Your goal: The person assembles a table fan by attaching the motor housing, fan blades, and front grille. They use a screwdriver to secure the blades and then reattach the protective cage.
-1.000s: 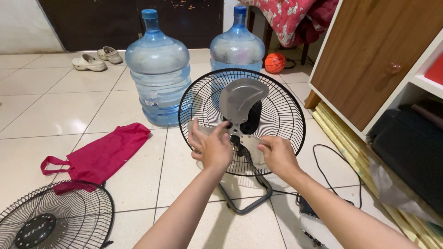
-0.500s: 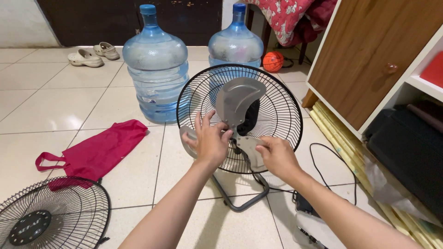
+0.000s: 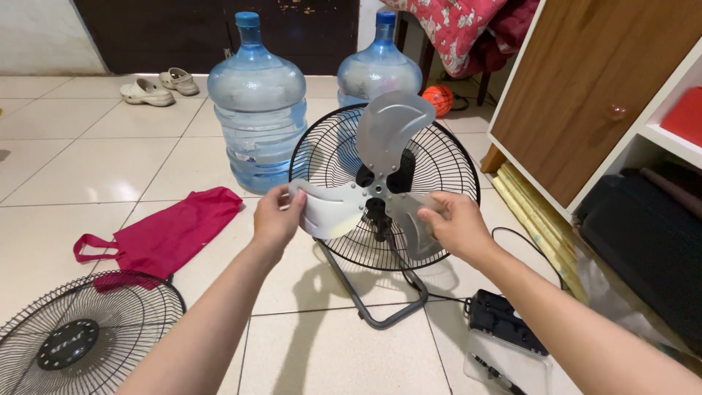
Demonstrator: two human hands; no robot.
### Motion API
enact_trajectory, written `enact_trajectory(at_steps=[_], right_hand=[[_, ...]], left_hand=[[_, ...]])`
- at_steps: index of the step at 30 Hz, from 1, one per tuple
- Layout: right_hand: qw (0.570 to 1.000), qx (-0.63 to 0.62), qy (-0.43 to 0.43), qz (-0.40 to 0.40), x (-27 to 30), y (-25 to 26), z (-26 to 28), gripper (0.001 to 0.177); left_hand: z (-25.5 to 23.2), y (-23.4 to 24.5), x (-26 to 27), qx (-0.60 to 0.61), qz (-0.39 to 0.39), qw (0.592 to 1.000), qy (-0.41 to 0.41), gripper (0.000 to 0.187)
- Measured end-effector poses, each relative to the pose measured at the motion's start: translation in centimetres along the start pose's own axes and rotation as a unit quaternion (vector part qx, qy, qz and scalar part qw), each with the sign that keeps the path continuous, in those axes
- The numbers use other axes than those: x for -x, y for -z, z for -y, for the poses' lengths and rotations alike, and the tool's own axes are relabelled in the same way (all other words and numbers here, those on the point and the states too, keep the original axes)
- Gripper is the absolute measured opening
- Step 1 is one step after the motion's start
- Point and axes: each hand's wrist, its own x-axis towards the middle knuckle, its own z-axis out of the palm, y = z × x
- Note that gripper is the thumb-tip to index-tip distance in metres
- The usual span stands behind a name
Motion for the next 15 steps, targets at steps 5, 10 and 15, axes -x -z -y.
enact_trajectory(at_steps=[5, 10, 15], right_hand=[[0.993, -0.108, -0.04, 0.005, 0.0, 0.1, 1.0, 0.014], [0.983, -0.173, -0.055, -0.001, -0.3, 0.3, 1.6, 0.017], [0.972, -0.232, -0.03, 0.018, -0.6, -0.2, 2.2, 0.022]], left_hand=[[0.8, 1.4, -1.1, 0.172, 0.077, 0.979, 0.08, 0.03], [-0.7, 3.9, -0.3, 0.205, 0.102, 0.966, 0.12, 0.025], [-0.9, 7.2, 0.1, 0.25, 0.095, 0.95, 0.162, 0.024]])
